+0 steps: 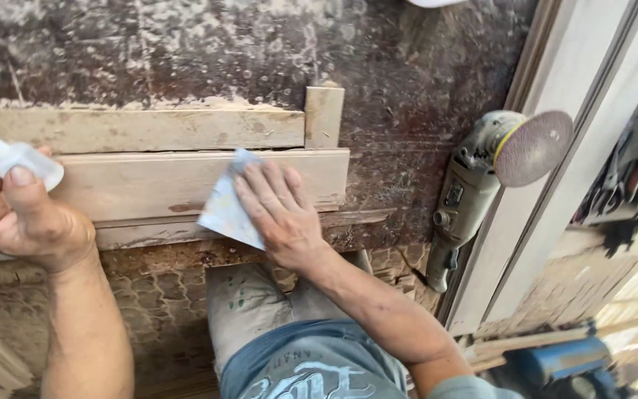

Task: The recorder is applying glue to cracks in a wood plank and then using a power sander to smooth the surface.

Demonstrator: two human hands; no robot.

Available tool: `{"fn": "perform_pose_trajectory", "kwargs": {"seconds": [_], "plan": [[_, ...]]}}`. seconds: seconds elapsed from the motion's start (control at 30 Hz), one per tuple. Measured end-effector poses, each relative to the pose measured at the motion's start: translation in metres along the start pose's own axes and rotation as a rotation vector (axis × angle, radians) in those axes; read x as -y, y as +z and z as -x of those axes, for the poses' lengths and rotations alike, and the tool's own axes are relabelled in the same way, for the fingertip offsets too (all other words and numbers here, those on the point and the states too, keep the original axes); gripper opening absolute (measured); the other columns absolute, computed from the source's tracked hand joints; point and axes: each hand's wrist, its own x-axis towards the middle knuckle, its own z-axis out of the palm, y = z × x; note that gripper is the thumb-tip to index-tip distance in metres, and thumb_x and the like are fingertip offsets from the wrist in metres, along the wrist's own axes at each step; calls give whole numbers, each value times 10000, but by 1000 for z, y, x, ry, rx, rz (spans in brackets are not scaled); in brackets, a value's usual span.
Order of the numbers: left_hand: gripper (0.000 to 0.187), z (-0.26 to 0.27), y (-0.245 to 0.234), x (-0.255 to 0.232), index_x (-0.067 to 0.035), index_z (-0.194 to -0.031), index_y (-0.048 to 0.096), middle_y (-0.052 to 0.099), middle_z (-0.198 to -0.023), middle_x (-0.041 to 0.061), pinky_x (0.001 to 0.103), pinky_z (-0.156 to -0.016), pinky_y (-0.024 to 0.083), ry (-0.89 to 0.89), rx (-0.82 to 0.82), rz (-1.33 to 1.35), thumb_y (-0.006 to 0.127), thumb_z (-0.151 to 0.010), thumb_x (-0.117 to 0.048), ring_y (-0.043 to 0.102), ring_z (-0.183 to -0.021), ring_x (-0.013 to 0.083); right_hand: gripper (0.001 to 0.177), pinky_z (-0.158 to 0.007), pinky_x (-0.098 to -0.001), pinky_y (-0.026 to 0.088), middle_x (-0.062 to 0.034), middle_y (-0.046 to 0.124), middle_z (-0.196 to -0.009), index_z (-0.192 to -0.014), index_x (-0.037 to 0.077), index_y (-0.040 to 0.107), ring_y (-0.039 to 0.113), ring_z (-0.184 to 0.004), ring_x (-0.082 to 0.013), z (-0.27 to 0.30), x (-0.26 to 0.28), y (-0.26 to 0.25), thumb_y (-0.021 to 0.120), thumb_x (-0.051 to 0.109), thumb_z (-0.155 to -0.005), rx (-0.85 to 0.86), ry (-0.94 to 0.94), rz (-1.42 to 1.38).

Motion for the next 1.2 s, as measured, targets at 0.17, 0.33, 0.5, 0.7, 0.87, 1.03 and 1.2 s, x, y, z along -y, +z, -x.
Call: {"fn": "perform_pose_trajectory", "kwargs": {"seconds": [0.17,0.33,0.5,0.7,0.87,1.03,1.2], "plan": [[293,-13,23,-23,34,-1241,606,700,-1131,150,310,-834,612,-7,-75,-15,695,-1133,-224,707,-934,198,685,-1277,-571,138,-237,412,-1605,-1531,-12,442,316,-1537,-406,81,-33,-5,643,103,-887,29,28,34],[339,-7,16,-17,35,-1331,629,724,-1132,161,296,-865,617,-22,-64,-41,724,-1157,-241,721,-973,187,917,-1199,-584,104,-312,326,-1557,-1514,-69,359,262,-1437,-440,29,12,20,781,167,-735,179,76,-172],[256,-5,5,-15,25,-1235,633,682,-1207,162,320,-919,652,-44,-7,19,745,-1169,-196,702,-1010,186,1002,-1328,-513,163,-165,265,-1723,-1638,62,241,273,-1581,-331,-11,51,36,825,140,-827,124,-188,-50],[332,37,35,-71,-6,-1307,665,727,-1158,120,325,-870,666,-271,-91,172,723,-981,-33,738,-986,183,1041,-1289,-445,217,-105,291,-1672,-1677,155,249,296,-1560,-294,72,-69,4,810,125,-801,55,106,81],[364,85,26,-108,8,-1318,644,741,-1121,131,299,-819,635,-332,-59,192,660,-954,22,731,-955,174,968,-1285,-540,70,-194,202,-1706,-1647,64,236,122,-1601,-344,14,-4,23,769,131,-842,22,-12,115],[329,110,25,-130,28,-1294,650,736,-1081,101,259,-820,589,-428,-102,86,648,-965,18,709,-953,132,898,-1314,-503,4,-166,157,-1731,-1651,56,252,76,-1616,-313,-23,57,35,698,89,-873,200,-260,-74],[190,113,50,-135,-12,-1120,729,713,-890,47,248,-650,556,-442,110,-229,719,-931,-24,671,-790,84,989,-1280,-506,188,-124,360,-1652,-1592,163,344,342,-1528,-293,35,-39,8,704,-56,-697,143,-166,145]]}}
